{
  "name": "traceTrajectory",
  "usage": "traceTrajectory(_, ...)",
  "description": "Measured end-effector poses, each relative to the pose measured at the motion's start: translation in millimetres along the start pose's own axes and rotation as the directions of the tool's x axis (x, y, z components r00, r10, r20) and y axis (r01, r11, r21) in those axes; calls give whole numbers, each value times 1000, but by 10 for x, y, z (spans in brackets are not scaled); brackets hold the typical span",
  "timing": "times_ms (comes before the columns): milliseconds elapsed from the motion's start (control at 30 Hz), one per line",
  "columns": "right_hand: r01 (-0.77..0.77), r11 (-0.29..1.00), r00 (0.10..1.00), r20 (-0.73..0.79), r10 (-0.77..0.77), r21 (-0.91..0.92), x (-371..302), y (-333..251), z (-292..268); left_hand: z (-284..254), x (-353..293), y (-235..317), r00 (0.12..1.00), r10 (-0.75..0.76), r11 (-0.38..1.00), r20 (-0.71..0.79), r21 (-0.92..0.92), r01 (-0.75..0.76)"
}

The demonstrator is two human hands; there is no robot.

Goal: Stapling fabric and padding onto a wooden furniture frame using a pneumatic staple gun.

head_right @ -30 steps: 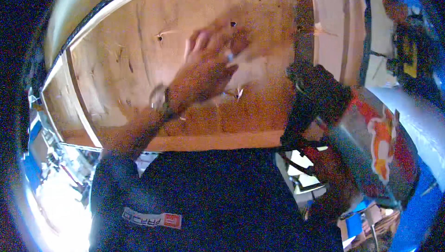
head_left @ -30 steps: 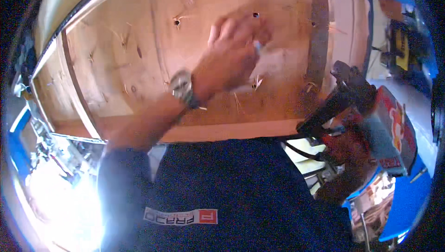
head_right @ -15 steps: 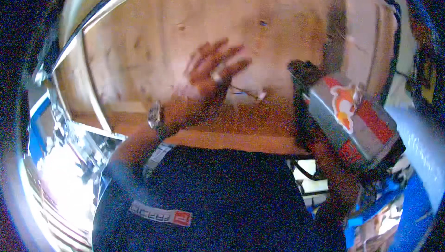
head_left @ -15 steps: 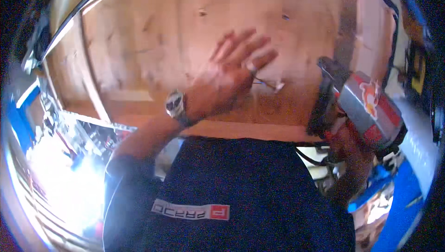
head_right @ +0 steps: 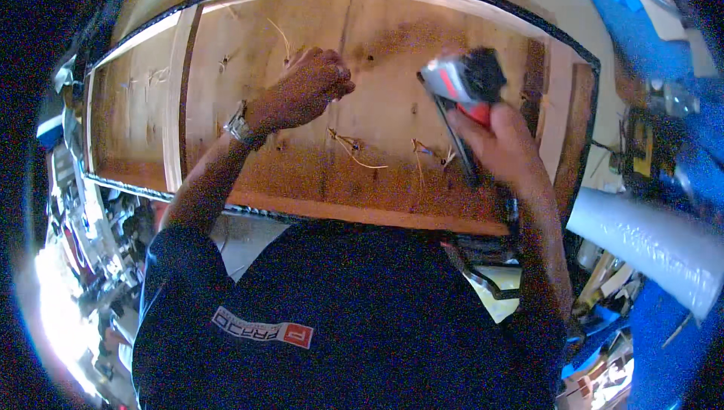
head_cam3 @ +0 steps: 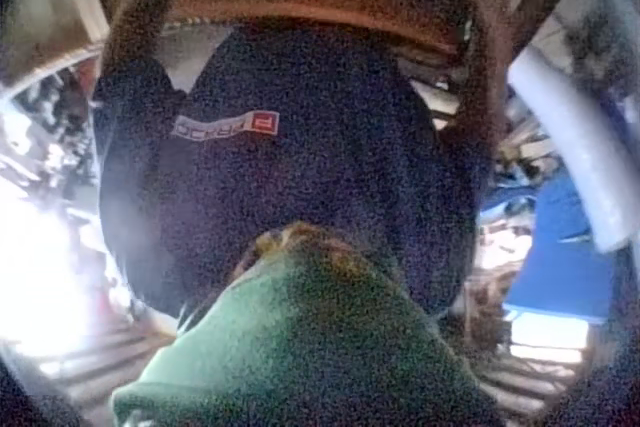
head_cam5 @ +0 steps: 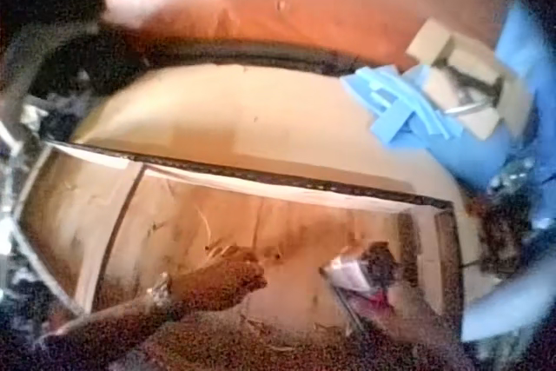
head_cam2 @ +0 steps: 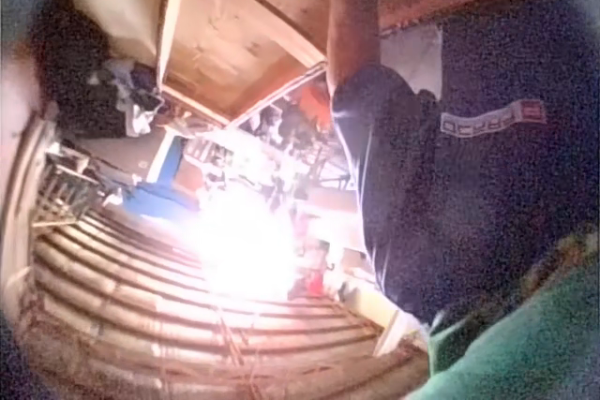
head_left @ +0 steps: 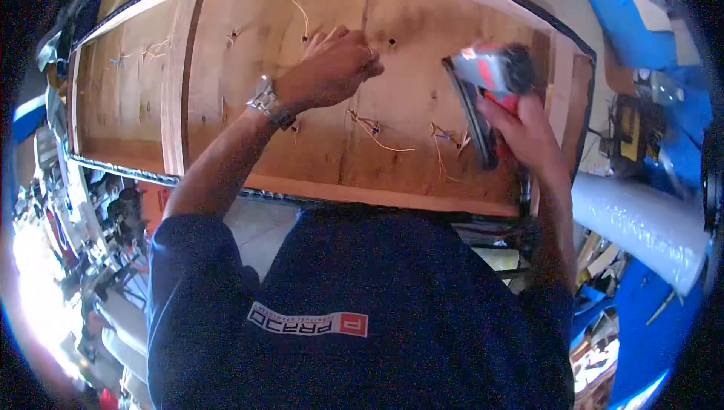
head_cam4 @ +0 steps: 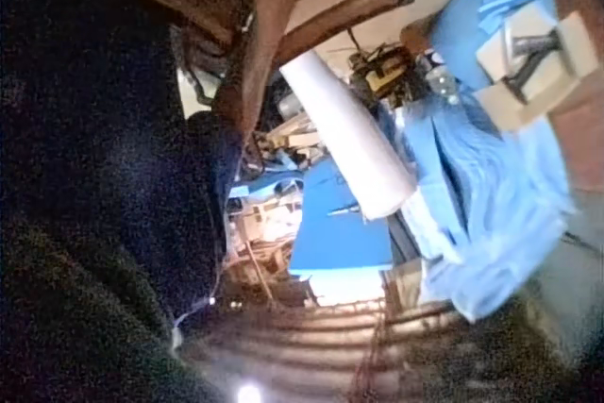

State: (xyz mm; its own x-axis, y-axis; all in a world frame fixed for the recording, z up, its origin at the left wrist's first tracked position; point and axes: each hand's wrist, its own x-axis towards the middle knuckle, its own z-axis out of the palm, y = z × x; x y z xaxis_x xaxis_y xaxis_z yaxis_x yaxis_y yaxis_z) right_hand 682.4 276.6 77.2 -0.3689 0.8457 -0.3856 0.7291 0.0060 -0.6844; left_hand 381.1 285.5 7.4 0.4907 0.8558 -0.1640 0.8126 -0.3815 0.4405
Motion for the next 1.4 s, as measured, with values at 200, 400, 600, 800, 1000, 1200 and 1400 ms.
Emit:
traceTrajectory(200, -174, 981, 985, -23, 173, -82, 311, -323, 28, 176, 242, -54, 932, -177, 431, -315, -876, -214)
traceTrajectory(400, -161, 966, 979, -155, 130, -203, 252, -287, 210, 180, 185, 292, 904, -348, 358, -249, -926, -117)
traceTrajectory(600, -199, 959, 971, -175, 164, -204, 253, -193, 198, 370, -122, 495, 974, -55, 629, -221, -765, -138)
traceTrajectory(800, -142, 990, 984, -108, 141, -5, 181, -764, 313, 909, -186, 300, 940, 232, 875, -251, -368, -314)
traceTrajectory(1000, -242, 964, 970, -1, 244, -108, 242, -743, 479, 771, -239, 177, 816, 461, 678, -349, -455, -578)
traceTrajectory(1200, -170, 980, 985, -59, 164, -106, 251, -525, 610, 637, -268, 150, 871, 468, 736, -150, -480, -478)
traceTrajectory(1400, -215, 975, 977, -22, 214, -57, 266, -828, 492, 930, -234, 165, 880, 420, 769, -220, -429, -474)
